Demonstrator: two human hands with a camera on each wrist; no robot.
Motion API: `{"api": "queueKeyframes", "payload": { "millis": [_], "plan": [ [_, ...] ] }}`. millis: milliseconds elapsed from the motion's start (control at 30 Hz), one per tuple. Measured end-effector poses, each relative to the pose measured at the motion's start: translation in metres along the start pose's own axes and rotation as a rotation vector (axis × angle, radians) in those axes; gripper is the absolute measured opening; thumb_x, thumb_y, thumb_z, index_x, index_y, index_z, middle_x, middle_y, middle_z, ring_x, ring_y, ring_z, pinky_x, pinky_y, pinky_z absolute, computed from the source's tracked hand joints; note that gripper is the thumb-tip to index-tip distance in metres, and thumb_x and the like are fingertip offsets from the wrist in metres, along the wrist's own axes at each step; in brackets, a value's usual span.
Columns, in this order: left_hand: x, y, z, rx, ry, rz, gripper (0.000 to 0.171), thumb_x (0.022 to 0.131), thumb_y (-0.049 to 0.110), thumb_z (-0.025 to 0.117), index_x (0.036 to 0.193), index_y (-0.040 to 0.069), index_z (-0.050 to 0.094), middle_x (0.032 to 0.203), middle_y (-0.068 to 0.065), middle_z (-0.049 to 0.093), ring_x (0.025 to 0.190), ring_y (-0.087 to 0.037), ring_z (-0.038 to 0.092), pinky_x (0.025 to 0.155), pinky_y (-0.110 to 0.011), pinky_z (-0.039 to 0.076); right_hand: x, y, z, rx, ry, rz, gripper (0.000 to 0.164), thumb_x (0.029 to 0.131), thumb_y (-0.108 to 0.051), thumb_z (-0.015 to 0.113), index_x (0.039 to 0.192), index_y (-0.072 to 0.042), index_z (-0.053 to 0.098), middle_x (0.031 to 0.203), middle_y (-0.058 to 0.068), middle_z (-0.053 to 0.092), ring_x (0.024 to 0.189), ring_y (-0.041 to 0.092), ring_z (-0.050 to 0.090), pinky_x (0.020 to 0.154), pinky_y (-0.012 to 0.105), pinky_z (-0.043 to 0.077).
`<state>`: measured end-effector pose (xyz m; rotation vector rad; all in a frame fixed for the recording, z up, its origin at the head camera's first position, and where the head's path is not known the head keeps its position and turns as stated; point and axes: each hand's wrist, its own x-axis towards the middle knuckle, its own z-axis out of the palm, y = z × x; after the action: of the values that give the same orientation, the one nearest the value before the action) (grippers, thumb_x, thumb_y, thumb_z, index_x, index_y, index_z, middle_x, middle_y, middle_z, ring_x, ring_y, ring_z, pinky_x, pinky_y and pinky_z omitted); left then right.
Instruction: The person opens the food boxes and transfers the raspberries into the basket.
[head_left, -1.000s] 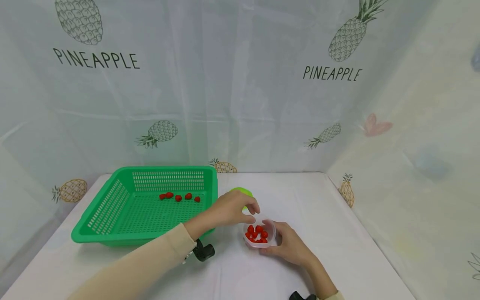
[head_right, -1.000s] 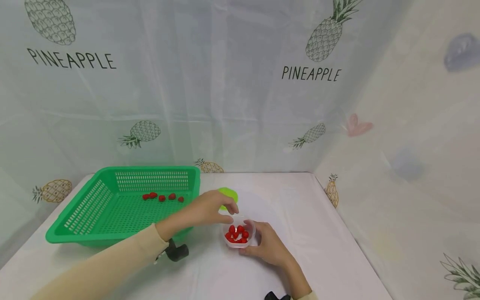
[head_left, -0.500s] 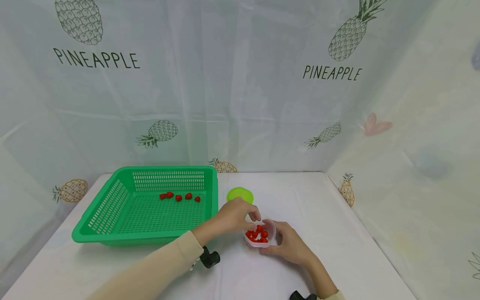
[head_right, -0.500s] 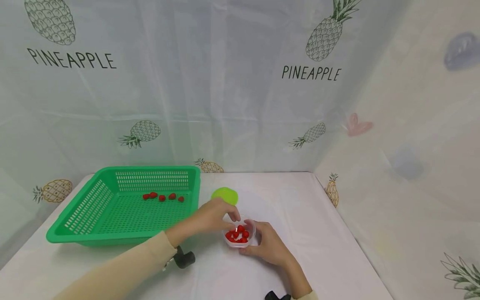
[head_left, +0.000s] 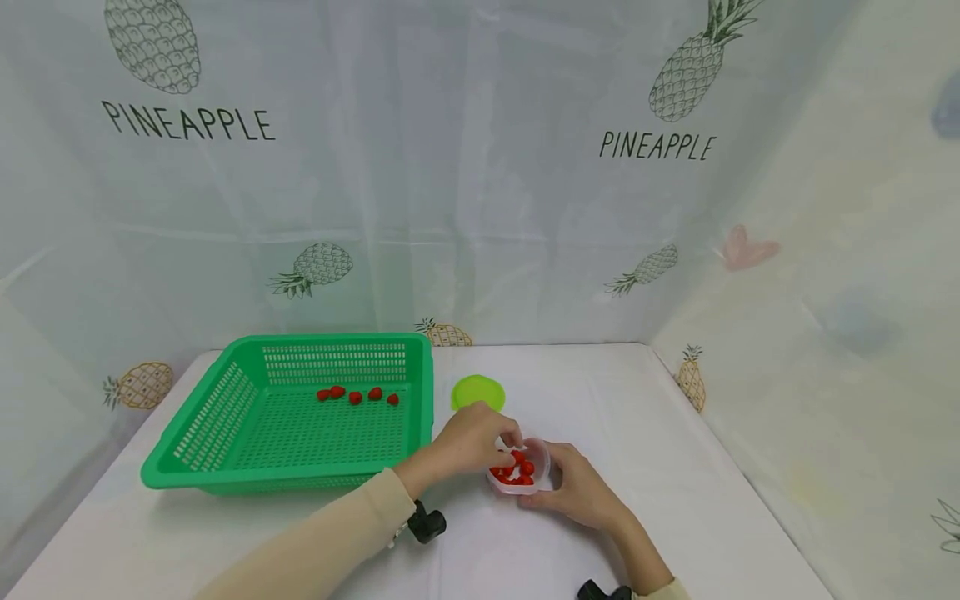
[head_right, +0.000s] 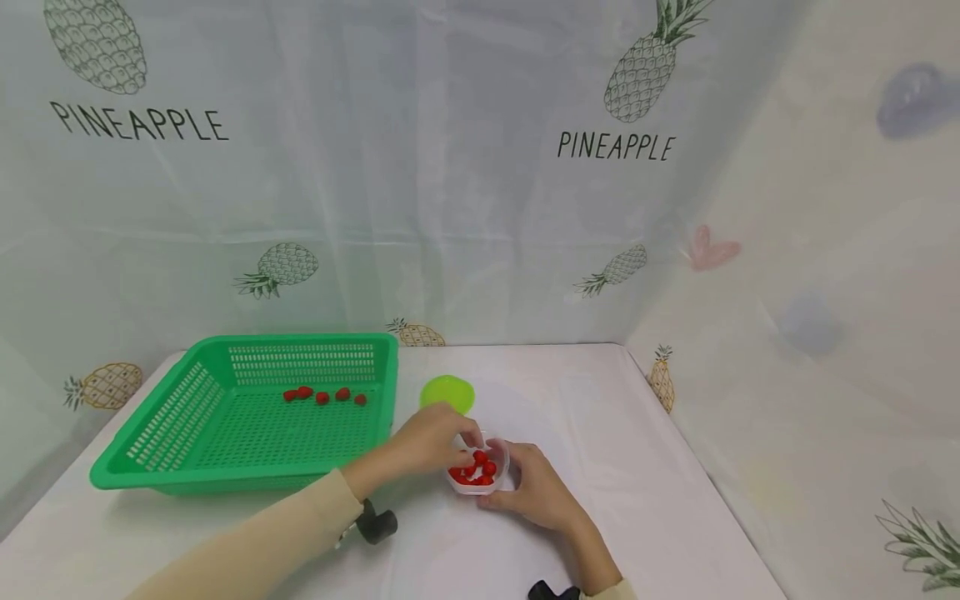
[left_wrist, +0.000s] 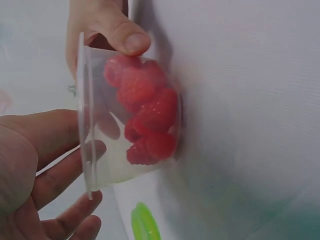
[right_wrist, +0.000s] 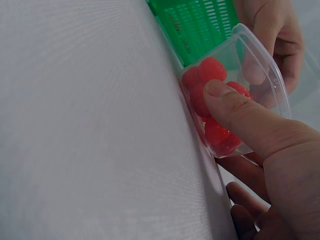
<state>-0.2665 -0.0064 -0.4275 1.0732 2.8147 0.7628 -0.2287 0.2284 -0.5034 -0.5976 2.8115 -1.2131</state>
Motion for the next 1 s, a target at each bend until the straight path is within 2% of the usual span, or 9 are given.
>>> {"api": "queueKeyframes", "payload": {
  "millis": [300,633,767,867,1000],
  "plan": [
    [-0.001,0.001,0.013,0.052,0.02,-0.016,0.011,0.091,0.018,0.085,0.102,0.02,0.084,0.093,0.007,0.079,0.089,-0.009,0.064,0.069,-0.018,0.05,0.002,0.002,0.001,0.012,-0.002,-0.025,0.073,0.078,-0.051,0.094,0.141,-0.025,0.066,0.131,-0.013,0.067,0.127,0.018,0.057,0.112,0.058,0.046],
    [0.001,0.001,0.023,0.195,0.05,-0.033,0.017,0.09,0.025,0.086,0.108,0.022,0.085,0.088,0.011,0.078,0.088,-0.011,0.063,0.076,-0.026,0.048,0.005,0.003,0.001,0.023,0.002,-0.061,0.071,0.078,-0.05,0.094,0.139,-0.026,0.067,0.133,-0.013,0.069,0.127,0.019,0.059,0.113,0.058,0.045],
    [0.004,0.003,0.026,0.313,0.06,-0.033,0.016,0.09,0.028,0.086,0.105,0.024,0.086,0.08,0.012,0.074,0.085,-0.013,0.061,0.075,-0.028,0.047,0.005,0.004,0.001,0.024,-0.001,-0.069,0.071,0.078,-0.052,0.093,0.139,-0.027,0.067,0.133,-0.014,0.068,0.128,0.019,0.059,0.114,0.058,0.044],
    [0.006,0.005,0.029,0.379,0.062,-0.039,0.013,0.09,0.03,0.086,0.103,0.028,0.087,0.08,0.012,0.074,0.084,-0.015,0.059,0.072,-0.028,0.044,0.005,0.005,0.0,0.018,0.002,-0.069,0.072,0.078,-0.053,0.093,0.139,-0.028,0.067,0.133,-0.014,0.068,0.128,0.019,0.059,0.114,0.058,0.044],
    [0.006,0.006,0.031,0.385,0.073,-0.05,0.012,0.089,0.027,0.085,0.101,0.03,0.087,0.084,0.012,0.076,0.085,-0.015,0.058,0.071,-0.027,0.042,0.004,0.005,0.0,0.01,0.006,-0.059,0.072,0.077,-0.053,0.093,0.14,-0.029,0.066,0.133,-0.015,0.068,0.129,0.019,0.058,0.114,0.057,0.044]
  ]
}}
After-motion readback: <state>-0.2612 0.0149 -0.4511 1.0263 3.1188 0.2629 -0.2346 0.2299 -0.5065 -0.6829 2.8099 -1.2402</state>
